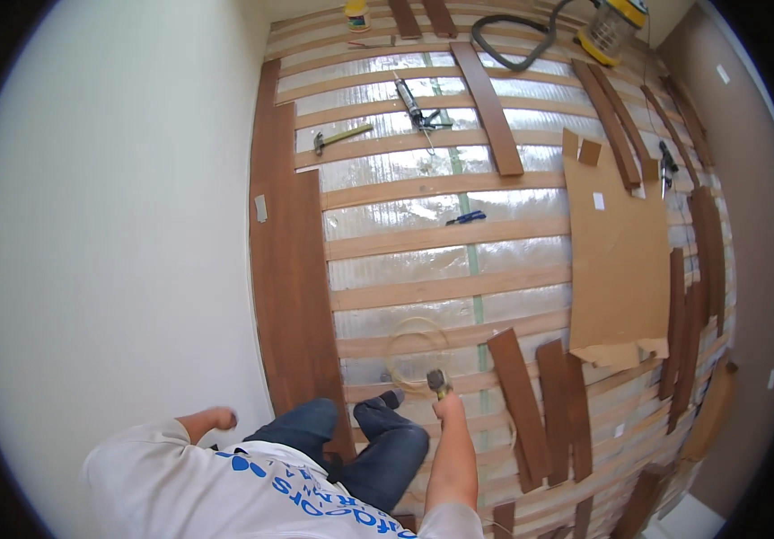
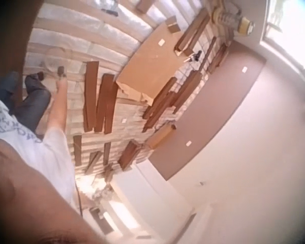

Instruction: The person installs wooden floorboards by applying adhesive to the edges, positioning them on the floor, and securing them using a hammer and a pneumatic nail gun.

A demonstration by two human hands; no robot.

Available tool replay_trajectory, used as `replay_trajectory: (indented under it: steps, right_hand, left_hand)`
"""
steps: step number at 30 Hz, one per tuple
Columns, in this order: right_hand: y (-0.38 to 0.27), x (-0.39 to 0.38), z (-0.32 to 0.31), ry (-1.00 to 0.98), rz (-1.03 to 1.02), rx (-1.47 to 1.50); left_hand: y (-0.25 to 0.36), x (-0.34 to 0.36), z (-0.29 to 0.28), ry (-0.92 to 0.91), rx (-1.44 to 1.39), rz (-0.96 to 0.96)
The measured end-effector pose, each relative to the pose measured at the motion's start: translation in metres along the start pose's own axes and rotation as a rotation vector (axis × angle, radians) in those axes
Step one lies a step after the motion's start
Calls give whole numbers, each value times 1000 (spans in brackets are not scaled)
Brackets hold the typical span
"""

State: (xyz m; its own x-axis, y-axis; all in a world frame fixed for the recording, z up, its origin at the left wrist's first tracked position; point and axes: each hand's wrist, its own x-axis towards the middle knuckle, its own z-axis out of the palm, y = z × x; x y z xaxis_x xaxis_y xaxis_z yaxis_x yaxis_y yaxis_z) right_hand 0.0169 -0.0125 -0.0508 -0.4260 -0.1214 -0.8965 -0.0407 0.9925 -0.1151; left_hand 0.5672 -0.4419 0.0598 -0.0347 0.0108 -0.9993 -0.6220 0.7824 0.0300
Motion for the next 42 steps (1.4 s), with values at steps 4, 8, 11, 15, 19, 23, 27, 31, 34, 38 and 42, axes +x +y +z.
replay_trajectory:
  steps: [4,8,11,15,19,23,27,31,34,38,42]
  right_hand:
    - [124,-96,-67,-397,281,346]
    - [154,-190,-101,-870,466,303]
    - [125,-266,-166,-795,478,411]
    - [22,-294,-253,-583,373,640]
    - [-94,-279,-346,-411,265,769]
    - [-187,-243,-444,-296,226,824]
    - [-288,-178,-503,-315,186,845]
    - [-383,-91,-574,-322,160,856]
    - [-439,-29,-645,-306,183,808]
    - [-581,48,-762,-347,148,730]
    - [-733,67,-903,-286,94,522]
  left_hand:
    - [155,-68,-125,196,-1083,186]
    - [170,-180,-202,377,-1087,249]
    - [163,-237,-271,173,-1368,123]
    - [86,-151,-293,418,-933,210]
    - [18,-127,-419,328,-430,176]
    - [43,-182,-659,967,-738,348]
    - [45,-283,-858,1288,-981,448]
    - [48,-303,-971,1289,-1139,541]
    - [43,-251,-978,1296,-1139,436]
    - [6,-181,-868,1083,-1534,-157]
    - [27,-161,-763,601,-1758,-486]
